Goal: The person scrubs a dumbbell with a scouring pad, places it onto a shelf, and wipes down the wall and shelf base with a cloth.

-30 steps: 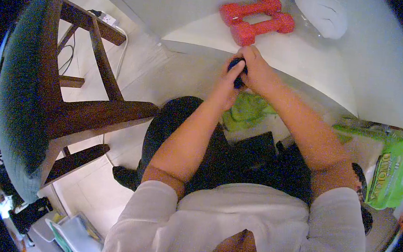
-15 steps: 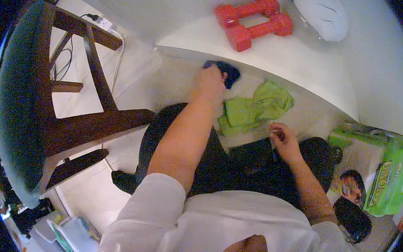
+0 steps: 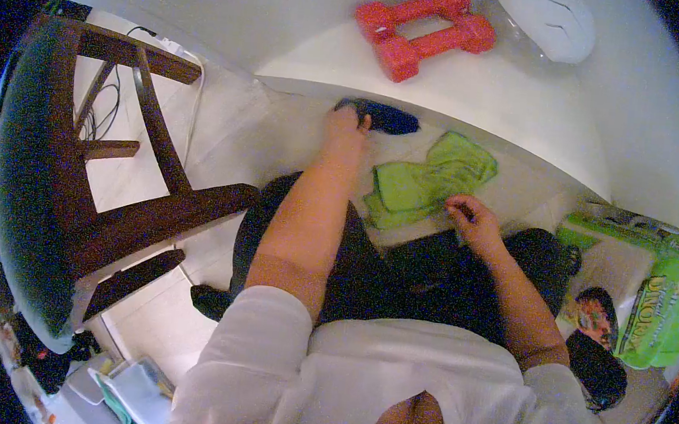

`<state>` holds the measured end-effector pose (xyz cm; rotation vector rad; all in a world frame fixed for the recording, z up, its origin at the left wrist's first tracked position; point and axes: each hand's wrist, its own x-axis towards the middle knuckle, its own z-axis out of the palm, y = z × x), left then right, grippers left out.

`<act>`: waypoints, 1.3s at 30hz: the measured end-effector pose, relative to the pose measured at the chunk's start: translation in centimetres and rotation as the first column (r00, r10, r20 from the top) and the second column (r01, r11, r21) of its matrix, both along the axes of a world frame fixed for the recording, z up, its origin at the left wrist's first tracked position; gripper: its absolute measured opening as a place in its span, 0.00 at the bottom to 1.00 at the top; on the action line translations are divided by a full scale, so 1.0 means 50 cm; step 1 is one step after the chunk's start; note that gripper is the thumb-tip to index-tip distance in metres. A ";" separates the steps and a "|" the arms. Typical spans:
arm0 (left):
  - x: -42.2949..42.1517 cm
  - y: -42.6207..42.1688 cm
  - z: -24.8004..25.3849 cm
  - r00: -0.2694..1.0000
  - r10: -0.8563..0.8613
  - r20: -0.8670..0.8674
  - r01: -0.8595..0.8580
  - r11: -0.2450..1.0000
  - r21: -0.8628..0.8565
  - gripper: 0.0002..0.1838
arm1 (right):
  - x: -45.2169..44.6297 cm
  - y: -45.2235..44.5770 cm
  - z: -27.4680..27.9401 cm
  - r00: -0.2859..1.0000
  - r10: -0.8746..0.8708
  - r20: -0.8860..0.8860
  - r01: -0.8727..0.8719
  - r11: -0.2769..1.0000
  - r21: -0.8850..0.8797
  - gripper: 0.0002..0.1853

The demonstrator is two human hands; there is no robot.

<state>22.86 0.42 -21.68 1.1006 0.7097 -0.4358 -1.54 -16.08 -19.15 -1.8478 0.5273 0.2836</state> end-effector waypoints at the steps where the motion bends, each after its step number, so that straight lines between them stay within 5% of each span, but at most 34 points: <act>1: 0.002 0.001 -0.005 1.000 0.025 -0.015 -0.025 1.000 -0.008 0.13 | -0.007 -0.001 0.005 1.000 -0.008 -0.004 0.008 0.999 0.044 0.08; 6: 0.001 -0.004 -0.011 0.958 0.283 0.047 -0.283 0.959 -0.003 0.10 | 0.009 -0.006 0.011 0.996 -0.056 0.074 0.044 0.987 0.155 0.06; 9: 0.067 0.081 -0.002 0.933 0.315 0.175 -0.336 0.935 0.112 0.12 | 0.006 -0.005 0.017 1.000 -0.019 0.021 0.017 0.998 0.067 0.06; 16: 0.003 -0.004 -0.019 0.997 -0.040 -0.060 0.041 0.999 0.011 0.12 | 0.019 0.005 0.008 0.998 -0.038 -0.050 0.045 0.987 0.156 0.09; 21: 0.074 0.075 -0.004 0.987 0.138 -0.081 -0.141 0.989 -0.031 0.13 | 0.007 -0.011 -0.001 0.998 0.014 -0.056 -0.011 0.999 0.048 0.09; 24: 0.023 0.029 0.022 0.986 -0.081 -0.149 0.049 0.977 -0.206 0.13 | 0.043 0.016 0.058 0.976 -0.159 -0.145 0.193 0.947 0.257 0.12; 27: -0.018 -0.022 0.042 0.961 -0.216 -0.171 0.147 0.928 -0.342 0.13 | 0.129 0.076 0.129 0.921 -0.336 -0.196 0.388 0.750 0.536 0.17; 29: -0.017 -0.028 0.028 0.954 -0.235 -0.184 0.191 0.955 -0.225 0.16 | 0.199 0.095 0.128 0.913 -0.388 -0.126 0.353 0.595 0.722 0.21; 31: -0.025 -0.028 0.048 0.967 -0.219 -0.133 0.199 0.969 -0.147 0.19 | 0.270 0.118 0.102 0.897 -0.442 -0.017 0.332 0.648 0.685 0.18; 34: -0.067 -0.022 0.119 0.990 -0.141 0.026 0.143 0.975 -0.171 0.24 | 0.335 0.151 0.073 0.960 -0.163 0.229 0.109 0.967 0.231 0.15; 36: -0.074 -0.024 0.124 0.995 -0.038 0.089 0.063 0.953 -0.295 0.25 | 0.348 0.169 0.088 0.967 -0.176 0.182 0.087 0.905 0.416 0.15; 38: -0.053 0.000 0.059 0.983 0.035 0.178 0.010 0.969 -0.246 0.24 | 0.338 0.177 0.137 0.970 -0.189 0.155 0.044 0.757 0.652 0.18; 39: -0.031 0.017 0.033 0.973 0.069 0.222 -0.019 0.975 -0.223 0.24 | 0.316 0.174 0.161 0.970 -0.146 0.192 0.024 0.850 0.526 0.18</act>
